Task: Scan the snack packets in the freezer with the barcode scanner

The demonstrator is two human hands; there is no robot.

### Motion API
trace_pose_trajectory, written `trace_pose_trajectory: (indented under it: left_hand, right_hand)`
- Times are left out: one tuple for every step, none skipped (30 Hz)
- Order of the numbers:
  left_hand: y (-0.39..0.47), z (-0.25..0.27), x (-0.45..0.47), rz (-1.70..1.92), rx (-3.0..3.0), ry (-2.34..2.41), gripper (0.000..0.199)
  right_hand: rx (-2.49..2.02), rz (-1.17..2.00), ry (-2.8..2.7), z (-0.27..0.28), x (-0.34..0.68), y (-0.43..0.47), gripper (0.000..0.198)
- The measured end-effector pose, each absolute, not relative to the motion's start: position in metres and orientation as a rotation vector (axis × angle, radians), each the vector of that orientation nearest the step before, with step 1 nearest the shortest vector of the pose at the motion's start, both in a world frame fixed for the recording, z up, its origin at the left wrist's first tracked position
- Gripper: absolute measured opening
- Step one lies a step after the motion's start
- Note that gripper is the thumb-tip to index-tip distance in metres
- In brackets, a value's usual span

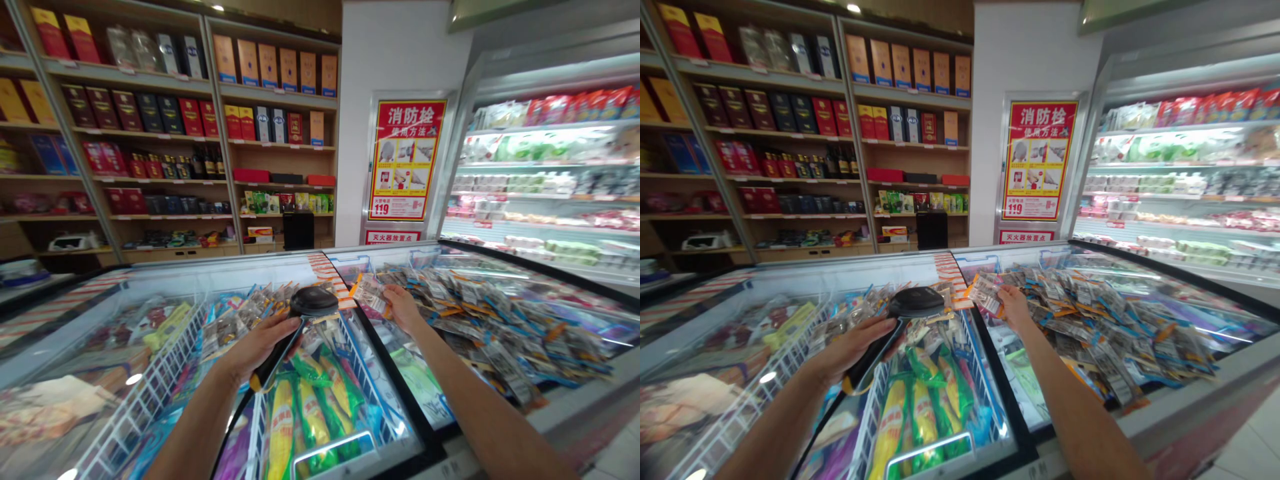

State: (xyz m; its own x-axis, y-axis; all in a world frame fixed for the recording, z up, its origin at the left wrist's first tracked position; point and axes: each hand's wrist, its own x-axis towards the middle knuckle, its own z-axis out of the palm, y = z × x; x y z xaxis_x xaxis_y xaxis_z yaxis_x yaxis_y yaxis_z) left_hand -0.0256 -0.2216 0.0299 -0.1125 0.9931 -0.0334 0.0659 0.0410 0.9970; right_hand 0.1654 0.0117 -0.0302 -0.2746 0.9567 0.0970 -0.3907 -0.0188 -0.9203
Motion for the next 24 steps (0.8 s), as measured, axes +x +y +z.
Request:
trace_pose_trajectory:
  left_hand:
    - [-0.223,0.031,-0.027,1.215,1.199,1.363,0.029]
    - [-0.223,0.032,-0.028,1.204,1.217,1.368,0.029]
    - [-0.224,0.033,-0.029,1.198,1.227,1.370,0.029]
    - [-0.225,0.033,-0.029,1.201,1.227,1.371,0.028]
    - [-0.225,0.034,-0.030,1.209,1.220,1.372,0.028]
    - [-0.225,0.034,-0.030,1.220,1.208,1.372,0.028]
    - [-0.224,0.034,-0.029,1.232,1.192,1.370,0.028]
    - [-0.224,0.033,-0.029,1.248,1.173,1.365,0.028]
    - [-0.223,0.032,-0.028,1.268,1.152,1.359,0.028]
    - [-0.222,0.031,-0.027,1.290,1.131,1.352,0.029]
    - [-0.220,0.030,-0.026,1.310,1.116,1.346,0.029]
    - [-0.219,0.029,-0.024,1.322,1.115,1.343,0.029]
    - [-0.218,0.027,-0.023,1.328,1.128,1.344,0.029]
    - [-0.216,0.026,-0.022,1.327,1.151,1.345,0.029]
    - [-0.215,0.025,-0.021,1.318,1.182,1.342,0.029]
    - [-0.215,0.025,-0.020,1.308,1.210,1.335,0.029]
    - [-0.214,0.024,-0.020,1.300,1.228,1.326,0.029]
    - [-0.214,0.024,-0.019,1.297,1.236,1.315,0.029]
    - [-0.214,0.024,-0.019,1.300,1.235,1.303,0.028]
    - [-0.214,0.025,-0.019,1.304,1.232,1.292,0.028]
    - [-0.214,0.025,-0.019,1.310,1.228,1.285,0.027]
    - [-0.215,0.026,-0.020,1.314,1.223,1.279,0.027]
    - [-0.215,0.026,-0.021,1.320,1.216,1.276,0.027]
    - [-0.216,0.027,-0.022,1.327,1.205,1.279,0.026]
  right_hand:
    - [-0.738,1.565,-1.107,-0.031,0.166,0.013,0.017]
    - [-0.752,1.576,-1.095,-0.031,0.166,0.013,0.018]
    - [-0.755,1.571,-1.098,-0.032,0.166,0.014,0.018]
    - [-0.756,1.564,-1.101,-0.032,0.166,0.015,0.019]
    - [-0.757,1.559,-1.104,-0.033,0.167,0.016,0.020]
    - [-0.756,1.555,-1.109,-0.033,0.167,0.017,0.021]
    - [-0.754,1.551,-1.115,-0.033,0.168,0.017,0.022]
    - [-0.753,1.547,-1.122,-0.034,0.168,0.018,0.023]
    - [-0.756,1.542,-1.130,-0.034,0.168,0.018,0.024]
    - [-0.760,1.535,-1.138,-0.035,0.168,0.019,0.024]
    - [-0.763,1.527,-1.145,-0.035,0.168,0.019,0.024]
    - [-0.762,1.520,-1.149,-0.036,0.168,0.019,0.024]
    - [-0.760,1.514,-1.152,-0.036,0.168,0.019,0.024]
    - [-0.756,1.509,-1.155,-0.037,0.168,0.020,0.024]
    - [-0.754,1.503,-1.157,-0.037,0.168,0.020,0.024]
    - [-0.754,1.500,-1.158,-0.038,0.168,0.020,0.024]
    - [-0.755,1.498,-1.157,-0.039,0.168,0.021,0.024]
    - [-0.756,1.497,-1.156,-0.039,0.168,0.022,0.024]
    - [-0.755,1.495,-1.153,-0.040,0.168,0.022,0.024]
    - [-0.753,1.494,-1.151,-0.040,0.168,0.023,0.023]
    - [-0.749,1.492,-1.153,-0.040,0.169,0.023,0.023]
    - [-0.745,1.487,-1.157,-0.040,0.169,0.023,0.023]
    - [-0.743,1.479,-1.160,-0.040,0.169,0.023,0.023]
    - [-0.743,1.471,-1.159,-0.039,0.169,0.023,0.022]
